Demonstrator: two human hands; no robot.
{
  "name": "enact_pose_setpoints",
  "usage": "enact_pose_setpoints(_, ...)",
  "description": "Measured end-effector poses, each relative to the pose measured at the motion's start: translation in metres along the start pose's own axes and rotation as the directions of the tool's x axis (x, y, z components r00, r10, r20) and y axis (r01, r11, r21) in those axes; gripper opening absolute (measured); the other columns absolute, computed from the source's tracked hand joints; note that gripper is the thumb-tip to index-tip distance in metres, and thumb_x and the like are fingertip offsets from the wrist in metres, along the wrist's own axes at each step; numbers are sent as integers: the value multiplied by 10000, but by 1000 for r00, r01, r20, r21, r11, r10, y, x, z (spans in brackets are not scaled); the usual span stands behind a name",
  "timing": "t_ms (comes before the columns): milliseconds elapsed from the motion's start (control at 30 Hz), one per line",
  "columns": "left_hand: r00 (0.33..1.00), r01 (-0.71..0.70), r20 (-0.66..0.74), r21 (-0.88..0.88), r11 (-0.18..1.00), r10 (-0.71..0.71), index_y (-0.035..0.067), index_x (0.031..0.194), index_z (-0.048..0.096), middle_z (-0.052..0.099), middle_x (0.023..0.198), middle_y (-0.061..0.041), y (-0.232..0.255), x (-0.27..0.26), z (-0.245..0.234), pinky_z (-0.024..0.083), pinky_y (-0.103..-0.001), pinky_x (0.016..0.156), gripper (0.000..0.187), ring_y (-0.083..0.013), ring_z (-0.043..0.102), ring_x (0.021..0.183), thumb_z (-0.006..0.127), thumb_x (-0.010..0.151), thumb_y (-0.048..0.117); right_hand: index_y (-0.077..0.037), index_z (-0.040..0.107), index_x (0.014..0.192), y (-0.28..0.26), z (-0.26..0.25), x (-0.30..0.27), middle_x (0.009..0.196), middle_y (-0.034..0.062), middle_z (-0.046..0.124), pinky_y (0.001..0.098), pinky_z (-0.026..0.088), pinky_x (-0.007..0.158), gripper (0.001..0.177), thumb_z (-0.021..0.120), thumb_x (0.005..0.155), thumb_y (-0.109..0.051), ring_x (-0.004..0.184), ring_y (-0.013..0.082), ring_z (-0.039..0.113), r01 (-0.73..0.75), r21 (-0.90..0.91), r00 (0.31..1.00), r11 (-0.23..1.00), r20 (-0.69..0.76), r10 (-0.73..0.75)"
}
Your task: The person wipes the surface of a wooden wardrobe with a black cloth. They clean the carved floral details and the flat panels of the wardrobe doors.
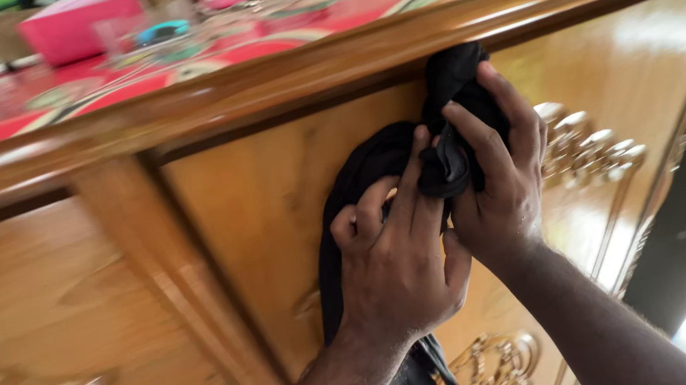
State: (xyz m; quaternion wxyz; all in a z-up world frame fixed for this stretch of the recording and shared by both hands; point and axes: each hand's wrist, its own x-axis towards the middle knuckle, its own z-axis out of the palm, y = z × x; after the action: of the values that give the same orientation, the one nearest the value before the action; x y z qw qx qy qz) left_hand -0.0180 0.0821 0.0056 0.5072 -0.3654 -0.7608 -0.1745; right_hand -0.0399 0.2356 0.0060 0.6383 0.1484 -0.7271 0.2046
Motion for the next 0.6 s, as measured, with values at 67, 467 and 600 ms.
enact_pose_setpoints(67,1000,15,-18,-1,1000,-15,49,1467,561,494,1607,-73,17,14,21,284,-441,950,690,-206,476,1176,697,810,208,-64,636,1384,26,-12,2,1644,172,408,472,407,1203,335,693,1055,-82,1453,364,446,-2,17,1000,1000,10,1)
enact_pose_setpoints(467,991,-133,-24,-44,990,132,169,1375,656,520,1610,15,88,80,147,286,-408,948,517,-138,503,1157,773,873,209,-42,613,1355,175,-59,-7,1546,181,421,421,441,1238,209,666,1155,-67,1468,323,473,-108,60,980,992,-161,116)
enact_pose_setpoints(600,985,-171,26,-63,983,173,202,1393,669,517,1612,45,95,74,168,291,-385,974,513,-137,492,1142,793,901,278,-29,558,1354,195,-66,-39,1536,204,398,446,418,1204,206,625,1171,-97,1457,356,448,-206,5,971,979,-123,205)
